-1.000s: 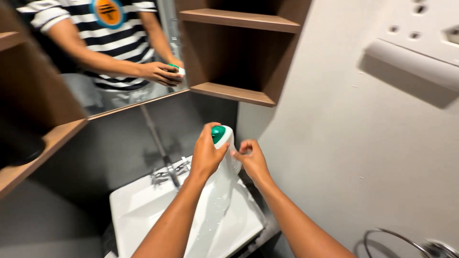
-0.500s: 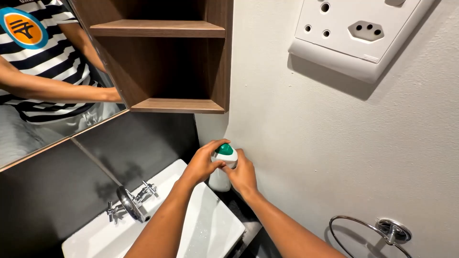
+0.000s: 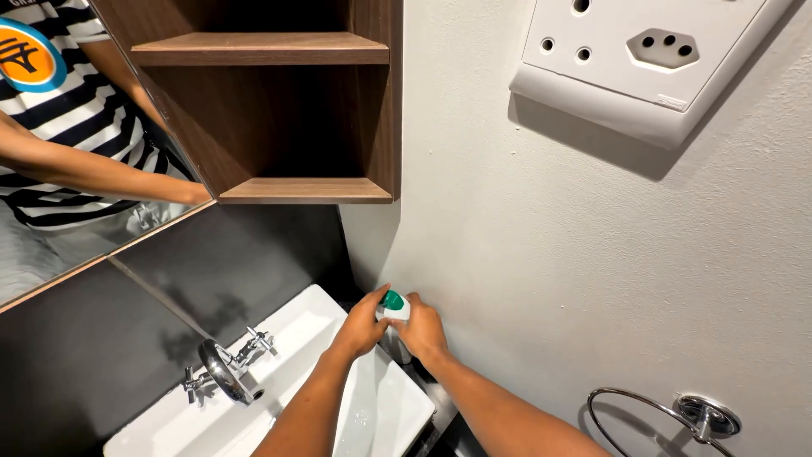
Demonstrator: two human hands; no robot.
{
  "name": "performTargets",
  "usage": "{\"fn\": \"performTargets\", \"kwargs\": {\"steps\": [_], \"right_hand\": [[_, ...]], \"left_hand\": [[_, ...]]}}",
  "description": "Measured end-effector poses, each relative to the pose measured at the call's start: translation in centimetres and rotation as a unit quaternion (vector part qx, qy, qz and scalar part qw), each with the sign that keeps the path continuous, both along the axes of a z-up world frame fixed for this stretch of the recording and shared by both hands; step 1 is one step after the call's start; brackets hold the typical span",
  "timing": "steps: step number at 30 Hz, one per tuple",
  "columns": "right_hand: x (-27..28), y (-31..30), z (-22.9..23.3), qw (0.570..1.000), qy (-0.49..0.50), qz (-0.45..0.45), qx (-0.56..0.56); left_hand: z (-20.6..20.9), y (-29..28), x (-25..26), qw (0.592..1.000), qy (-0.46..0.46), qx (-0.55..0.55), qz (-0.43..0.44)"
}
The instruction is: Cleaning a bathroom sink and faucet with detergent and a cloth, and organizing toiletries on shelves.
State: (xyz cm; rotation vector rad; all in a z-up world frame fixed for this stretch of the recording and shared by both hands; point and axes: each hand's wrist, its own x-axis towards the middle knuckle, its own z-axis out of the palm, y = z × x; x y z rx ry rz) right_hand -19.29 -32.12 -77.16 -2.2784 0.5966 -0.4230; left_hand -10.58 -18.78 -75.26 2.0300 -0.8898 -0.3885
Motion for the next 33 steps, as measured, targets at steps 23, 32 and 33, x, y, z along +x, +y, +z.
{"fn": "performTargets", "kwargs": {"steps": [23, 32, 33], "right_hand": [[0.9, 33.8, 16.2, 0.803, -0.195, 0.542, 0.156], [-3.0, 47.1, 0.6, 0.739, 0.037, 0.672, -0.028], [-3.0, 47.0, -0.9, 0.737, 0.065, 0.671, -0.053]], "left_hand": [[9.5, 31.8, -10.2, 0.810, -0.116, -0.285, 0.499], [-12.5, 46.8, -20.3, 0.741, -0.004, 0.126, 0.659], [-14.7, 47.2, -20.5, 0.754, 0.048, 0.182, 0.630]]}}
